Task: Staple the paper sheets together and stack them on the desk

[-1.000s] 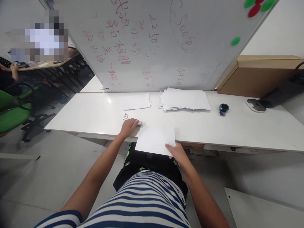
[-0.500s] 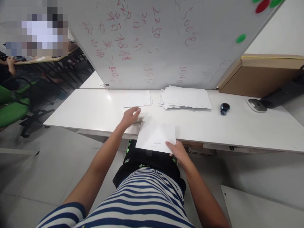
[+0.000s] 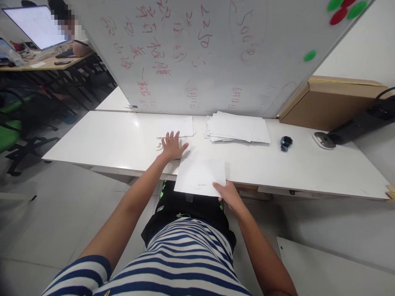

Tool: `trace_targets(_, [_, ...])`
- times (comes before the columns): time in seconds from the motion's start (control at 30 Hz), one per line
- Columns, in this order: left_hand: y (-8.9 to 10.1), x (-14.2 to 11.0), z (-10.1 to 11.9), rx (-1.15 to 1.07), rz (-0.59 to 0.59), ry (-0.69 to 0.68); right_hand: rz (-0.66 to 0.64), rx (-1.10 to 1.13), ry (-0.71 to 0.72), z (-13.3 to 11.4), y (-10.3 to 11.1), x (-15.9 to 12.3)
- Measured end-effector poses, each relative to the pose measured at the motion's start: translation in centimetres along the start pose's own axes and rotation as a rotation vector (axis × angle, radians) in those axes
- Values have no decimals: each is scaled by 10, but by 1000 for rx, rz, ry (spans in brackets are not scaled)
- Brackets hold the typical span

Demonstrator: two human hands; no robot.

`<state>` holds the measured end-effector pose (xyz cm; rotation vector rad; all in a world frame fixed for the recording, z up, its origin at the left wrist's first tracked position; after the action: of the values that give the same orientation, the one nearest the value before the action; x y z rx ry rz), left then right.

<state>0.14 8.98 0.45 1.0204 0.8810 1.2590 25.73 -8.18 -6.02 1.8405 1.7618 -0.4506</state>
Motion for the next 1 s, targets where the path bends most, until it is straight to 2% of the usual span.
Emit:
trace_targets(0.3, [-4,-1,7,50,2,-55,-9,6,7,3,0,2])
trace_targets(0.6, [-11,2,6,6,-123,-114,-27,40,13,4,-1,2])
trace_targets(1.0, [-4,-2,7,-69,-107,-172,-16,33,-6,2,1,-1])
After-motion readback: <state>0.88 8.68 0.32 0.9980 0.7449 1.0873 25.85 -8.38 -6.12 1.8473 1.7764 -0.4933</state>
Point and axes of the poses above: each hand's wrist, its own x-axis towards the middle knuckle, its own y-axis out of the back of the hand, z = x × y, the point moved 9 cm from there along x, towards the middle knuckle, and after that the axes turned 4 degrees about -y, right-handed, at the moved point
